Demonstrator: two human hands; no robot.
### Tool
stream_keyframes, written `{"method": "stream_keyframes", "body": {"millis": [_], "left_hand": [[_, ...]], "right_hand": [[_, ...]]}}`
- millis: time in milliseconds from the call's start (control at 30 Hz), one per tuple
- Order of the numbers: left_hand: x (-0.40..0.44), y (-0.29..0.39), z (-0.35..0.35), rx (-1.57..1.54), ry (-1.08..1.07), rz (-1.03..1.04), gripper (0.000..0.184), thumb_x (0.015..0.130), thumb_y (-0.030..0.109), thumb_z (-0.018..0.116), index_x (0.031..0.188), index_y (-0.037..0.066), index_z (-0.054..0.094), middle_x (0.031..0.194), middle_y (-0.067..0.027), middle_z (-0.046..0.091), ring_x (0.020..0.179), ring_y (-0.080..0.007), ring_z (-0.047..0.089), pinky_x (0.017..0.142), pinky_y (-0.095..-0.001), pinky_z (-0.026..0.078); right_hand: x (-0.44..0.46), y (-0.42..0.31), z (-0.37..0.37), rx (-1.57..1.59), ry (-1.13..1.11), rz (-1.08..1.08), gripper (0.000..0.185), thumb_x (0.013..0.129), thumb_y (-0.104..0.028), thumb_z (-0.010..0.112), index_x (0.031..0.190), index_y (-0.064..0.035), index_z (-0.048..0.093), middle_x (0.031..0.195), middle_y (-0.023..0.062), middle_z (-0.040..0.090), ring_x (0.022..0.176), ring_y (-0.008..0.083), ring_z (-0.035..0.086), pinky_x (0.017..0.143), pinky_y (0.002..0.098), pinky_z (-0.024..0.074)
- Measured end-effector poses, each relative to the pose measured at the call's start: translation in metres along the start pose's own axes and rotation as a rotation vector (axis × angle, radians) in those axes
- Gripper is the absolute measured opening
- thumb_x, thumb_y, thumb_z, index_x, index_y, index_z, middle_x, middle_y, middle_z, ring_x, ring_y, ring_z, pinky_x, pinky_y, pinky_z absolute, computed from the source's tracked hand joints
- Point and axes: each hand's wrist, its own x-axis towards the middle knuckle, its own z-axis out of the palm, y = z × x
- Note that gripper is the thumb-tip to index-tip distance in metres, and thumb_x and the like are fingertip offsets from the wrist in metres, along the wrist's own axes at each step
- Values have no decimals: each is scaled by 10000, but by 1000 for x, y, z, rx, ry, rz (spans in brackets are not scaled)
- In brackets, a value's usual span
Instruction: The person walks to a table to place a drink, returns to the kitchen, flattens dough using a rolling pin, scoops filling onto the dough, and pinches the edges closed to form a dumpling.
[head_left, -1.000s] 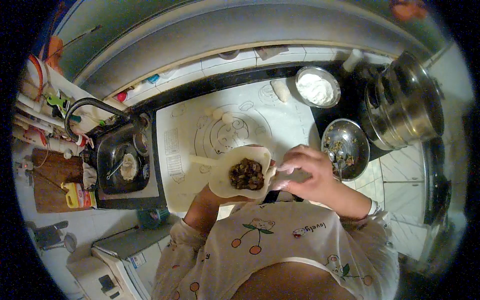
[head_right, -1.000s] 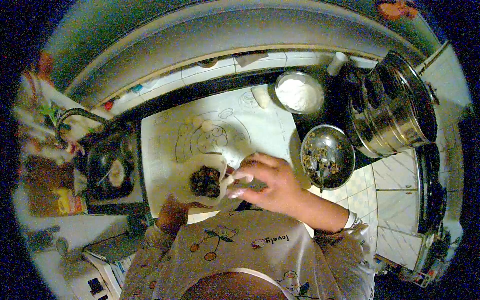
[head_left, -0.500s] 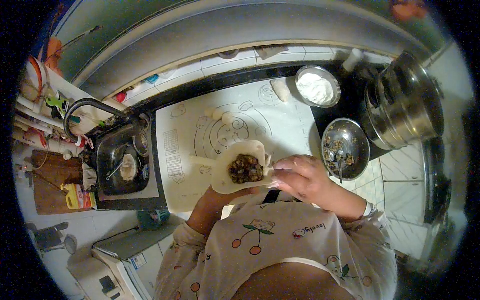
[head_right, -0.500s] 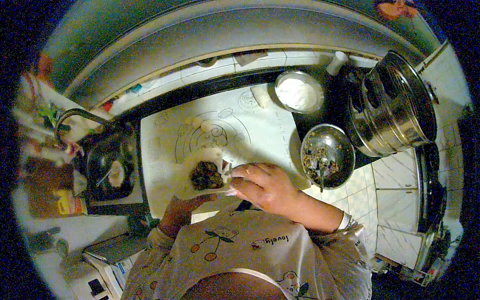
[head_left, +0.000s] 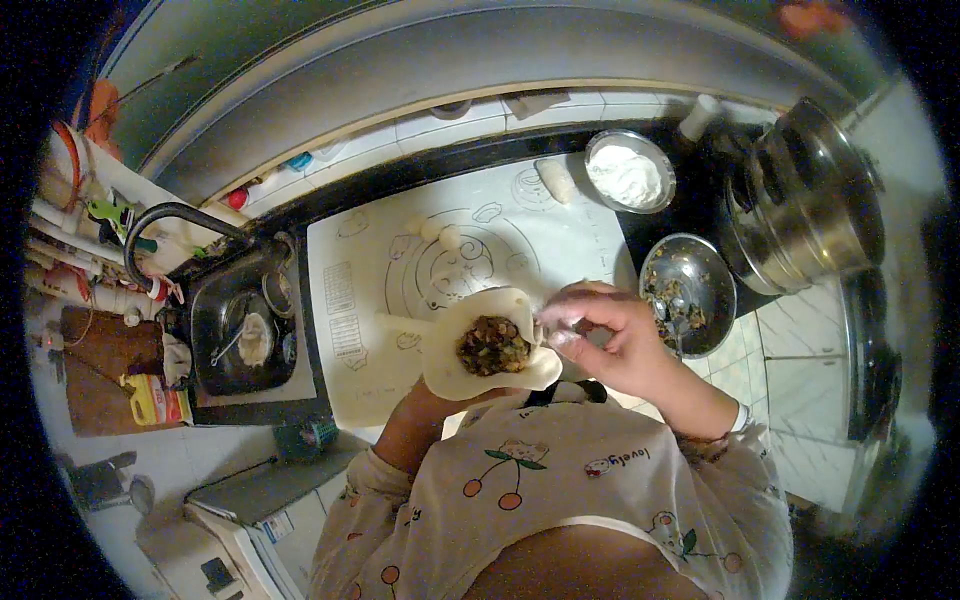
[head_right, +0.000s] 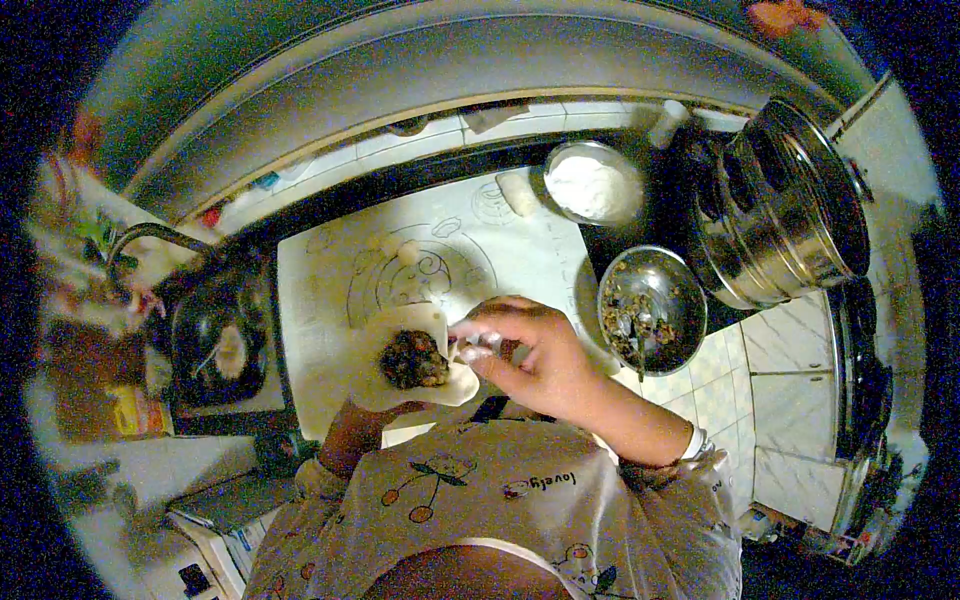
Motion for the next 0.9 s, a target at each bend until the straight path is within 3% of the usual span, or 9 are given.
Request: {"method": "stream_keyframes", "body": {"millis": [67, 100, 200, 267, 400, 600, 667, 867, 900], "left_hand": [[2, -3, 1, -10, 3, 137, 846, 607, 75, 807, 1313, 64, 340, 1256, -88, 490, 1168, -218, 468, 996, -373, 370], [1, -4, 1, -25, 7, 161, 852, 604, 75, 810, 1314, 62, 339, 1254, -89, 492, 1165, -218, 470, 994, -373, 372], [-5, -4, 2, -133, 1, -2, 856, 597, 70, 815, 1311, 56, 343, 1245, -89, 499, 1149, -213, 484, 978, -368, 391], [-6, -3, 1, -205, -37, -68, 854, 595, 66, 817, 1308, 52, 347, 1239, -91, 504, 1135, -207, 497, 964, -363, 407], [2, 12, -3, 16, -93, 101, 841, 593, 62, 819, 1298, 45, 360, 1224, -91, 516, 1113, -199, 513, 944, -355, 426], [2, 15, -6, -114, -149, -36, 849, 583, 69, 825, 1295, 44, 363, 1226, -89, 515, 1113, -190, 512, 940, -349, 426], [4, 14, -8, -92, -154, -4, 853, 582, 77, 828, 1296, 44, 362, 1236, -86, 506, 1124, -186, 501, 944, -347, 421], [6, 14, 14, -427, 141, 52, 857, 577, 88, 833, 1294, 55, 365, 1230, -62, 497, 1121, -171, 488, 955, -345, 408], [1, 13, 16, -314, 131, -103, 865, 570, 86, 836, 1294, 57, 364, 1225, -60, 499, 1119, -172, 488, 957, -345, 406]], "right_hand": [[6, 9, -7, -74, -134, -130, 184, 755, -92, 665, 937, -82, 642, 847, 86, 622, 780, 207, 600, 701, 297, 479], [7, 4, -10, -105, -183, -61, 148, 778, -77, 636, 926, -81, 643, 922, 85, 629, 825, 217, 612, 730, 303, 482], [6, 8, -10, -54, -294, -72, 147, 777, -92, 641, 923, -89, 646, 927, 80, 631, 809, 229, 614, 728, 311, 490], [1, 15, -6, -120, -264, -193, 156, 770, -109, 650, 926, -99, 644, 918, 80, 626, 804, 240, 613, 725, 328, 497], [3, 16, -6, -218, -257, -305, 190, 749, -134, 662, 936, -112, 637, 901, 76, 618, 799, 254, 611, 706, 349, 508], [8, 10, -5, -329, -210, -460, 181, 704, -92, 700, 879, -84, 658, 847, 62, 600, 688, 216, 592, 602, 311, 488], [7, 9, -8, -349, -225, -455, 180, 730, -118, 668, 903, -82, 636, 892, 79, 608, 744, 237, 601, 644, 330, 504], [-4, 18, -1, -250, -13, -338, 185, 722, -93, 665, 901, -72, 624, 864, 87, 608, 752, 257, 601, 645, 340, 500], [-4, 20, 1, -235, 37, -335, 187, 718, -85, 666, 900, -70, 624, 852, 88, 606, 747, 260, 599, 640, 341, 498]]}}
